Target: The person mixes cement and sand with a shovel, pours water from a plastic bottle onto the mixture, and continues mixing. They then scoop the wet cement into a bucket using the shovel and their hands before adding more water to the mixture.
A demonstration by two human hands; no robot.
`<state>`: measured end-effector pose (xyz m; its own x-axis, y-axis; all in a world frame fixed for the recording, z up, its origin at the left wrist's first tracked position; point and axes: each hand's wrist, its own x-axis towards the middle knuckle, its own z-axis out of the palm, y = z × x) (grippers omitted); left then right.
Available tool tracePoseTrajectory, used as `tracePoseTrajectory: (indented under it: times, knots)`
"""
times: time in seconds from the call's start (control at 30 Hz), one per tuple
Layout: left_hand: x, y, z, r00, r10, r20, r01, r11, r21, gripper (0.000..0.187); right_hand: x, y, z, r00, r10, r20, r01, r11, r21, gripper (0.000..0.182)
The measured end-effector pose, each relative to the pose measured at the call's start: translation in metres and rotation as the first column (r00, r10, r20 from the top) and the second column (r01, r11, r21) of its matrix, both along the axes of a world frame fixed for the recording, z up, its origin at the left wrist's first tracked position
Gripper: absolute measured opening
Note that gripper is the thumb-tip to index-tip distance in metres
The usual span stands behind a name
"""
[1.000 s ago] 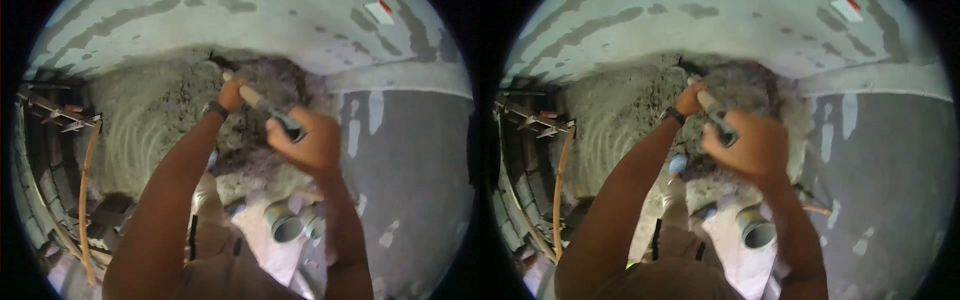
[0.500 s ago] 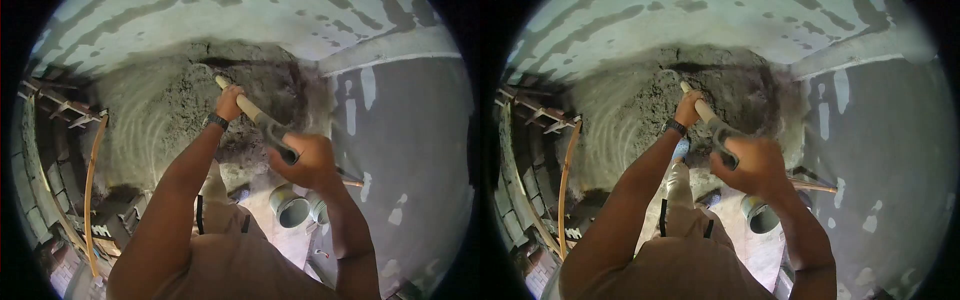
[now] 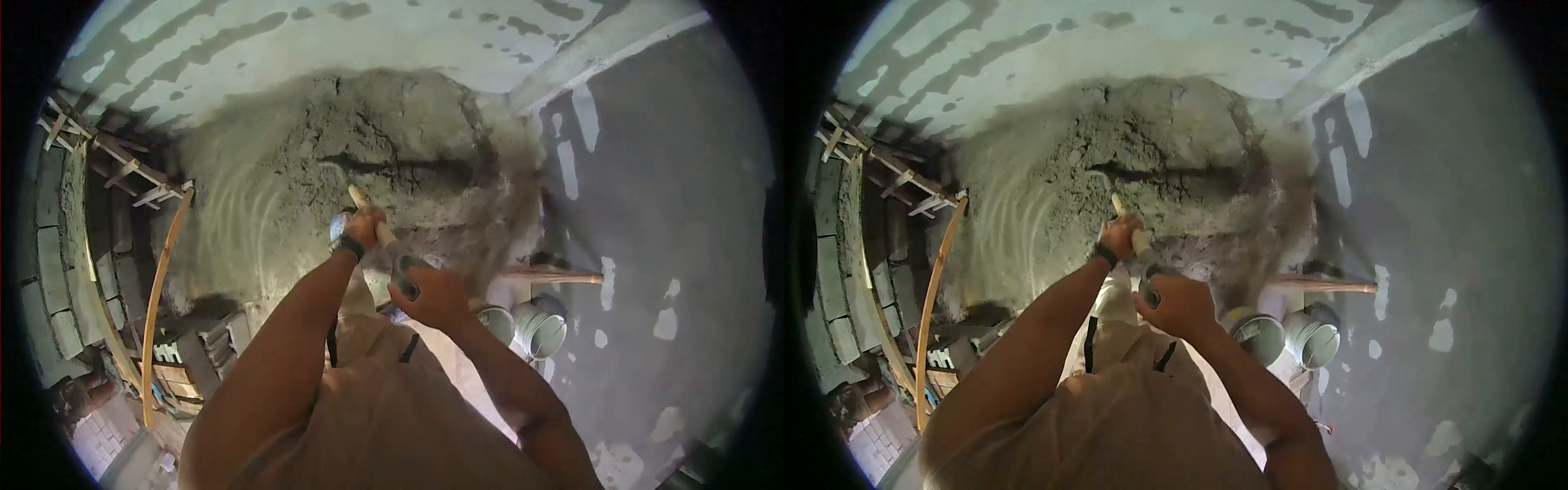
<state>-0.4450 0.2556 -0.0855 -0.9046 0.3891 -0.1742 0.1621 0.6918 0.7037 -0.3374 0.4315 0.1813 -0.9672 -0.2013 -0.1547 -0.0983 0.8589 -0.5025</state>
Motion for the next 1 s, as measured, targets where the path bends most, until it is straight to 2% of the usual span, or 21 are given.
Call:
tracePoseTrajectory:
  times: [0.07,0.1,0.13,0.27,0.33,0.37,0.4,0.47,0.53,0.57,0.6,0.63,0.67,0.7,0.73,0.77,0.8,0.83,0.9,0.97,1.0]
  knots:
    - [0.007,0.015,0.039,0.998,0.017,-0.066,-0.031,0.976,-0.214,0.046,0.0,0.01,-0.001,0.999,-0.025,0.023,0.027,0.997,-0.075,0.031]
    - [-0.002,0.025,0.045,0.987,0.114,-0.11,-0.123,0.989,-0.079,0.045,-0.013,0.018,0.012,0.991,-0.089,-0.096,0.072,0.983,-0.169,0.03]
    - [-0.02,0.033,0.066,0.981,0.089,-0.171,-0.089,0.996,0.008,0.043,-0.031,0.026,0.03,0.963,-0.17,-0.21,0.11,0.957,-0.269,0.03]
    - [-0.076,0.052,0.138,0.934,-0.053,-0.355,0.119,0.979,0.167,0.039,-0.084,0.046,0.178,0.843,-0.451,0.294,0.538,0.694,-0.478,0.033]
    - [-0.094,0.048,0.185,0.947,-0.123,-0.297,0.225,0.913,0.34,0.041,-0.103,0.037,0.209,0.815,-0.469,0.341,0.58,0.653,-0.487,0.035]
    - [-0.103,0.036,0.195,0.948,-0.103,-0.302,0.24,0.853,0.463,0.04,-0.114,0.033,0.216,0.801,-0.461,0.383,0.599,0.618,-0.509,0.036]
    - [-0.11,0.021,0.197,0.942,-0.129,-0.309,0.268,0.844,0.465,0.04,-0.13,0.024,0.2,0.732,-0.514,0.446,0.68,0.516,-0.521,0.039]
    - [-0.123,-0.022,0.197,0.966,-0.041,-0.255,0.165,0.859,0.485,0.041,-0.16,-0.002,0.118,0.654,-0.553,0.517,0.739,0.321,-0.592,0.048]
    - [-0.132,-0.101,0.13,0.983,-0.177,0.045,0.158,0.948,0.276,0.054,-0.19,-0.019,-0.01,0.654,-0.755,-0.046,0.711,0.634,-0.303,0.052]
    - [-0.124,-0.149,0.092,0.982,-0.189,-0.008,0.19,0.981,0.039,0.058,-0.202,-0.028,-0.008,0.669,-0.743,0.029,0.708,0.625,-0.328,0.053]
    - [-0.119,-0.203,0.049,0.953,-0.182,0.241,0.208,0.974,-0.088,0.059,-0.215,-0.025,0.017,0.647,-0.762,0.027,0.724,0.603,-0.336,0.053]
    - [-0.109,-0.256,0.021,0.92,-0.196,0.341,0.292,0.921,-0.259,0.06,-0.229,-0.021,0.063,0.624,-0.716,0.314,0.776,0.52,-0.357,0.051]
    - [-0.105,-0.299,0.021,0.835,-0.154,0.528,0.411,0.812,-0.413,0.061,-0.231,-0.008,0.075,0.662,-0.663,0.35,0.744,0.523,-0.416,0.048]
    - [-0.104,-0.342,0.02,0.767,-0.183,0.615,0.522,0.735,-0.433,0.058,-0.232,0.005,0.088,0.696,-0.606,0.385,0.712,0.518,-0.473,0.046]
    - [-0.102,-0.38,0.02,0.682,-0.184,0.707,0.627,0.646,-0.436,0.055,-0.222,0.025,0.084,0.793,-0.579,0.191,0.575,0.606,-0.55,0.042]
    - [-0.105,-0.409,0.022,0.627,-0.027,0.778,0.599,0.656,-0.459,0.05,-0.22,0.027,0.159,0.694,-0.605,0.39,0.705,0.459,-0.541,0.034]
    - [-0.11,-0.432,0.023,0.553,0.127,0.824,0.576,0.655,-0.488,0.046,-0.21,0.033,0.205,0.643,-0.647,0.409,0.745,0.404,-0.531,0.033]
    - [-0.12,-0.449,0.014,0.553,0.118,0.825,0.586,0.649,-0.486,0.046,-0.198,0.044,0.236,0.606,-0.712,0.355,0.767,0.402,-0.5,0.033]
    - [-0.125,-0.474,-0.024,0.817,0.158,0.555,0.286,0.725,-0.627,0.044,-0.174,0.058,0.271,0.572,-0.794,0.207,0.736,0.385,-0.557,0.027]
    - [-0.15,-0.467,-0.062,0.889,0.25,0.384,-0.108,0.929,-0.355,0.041,-0.154,0.084,0.283,0.555,-0.774,0.306,0.721,0.265,-0.64,0.024]
    - [-0.173,-0.426,-0.025,0.873,0.224,0.434,-0.104,0.954,-0.282,0.04,-0.152,0.089,0.284,0.557,-0.77,0.31,0.72,0.262,-0.642,0.024]
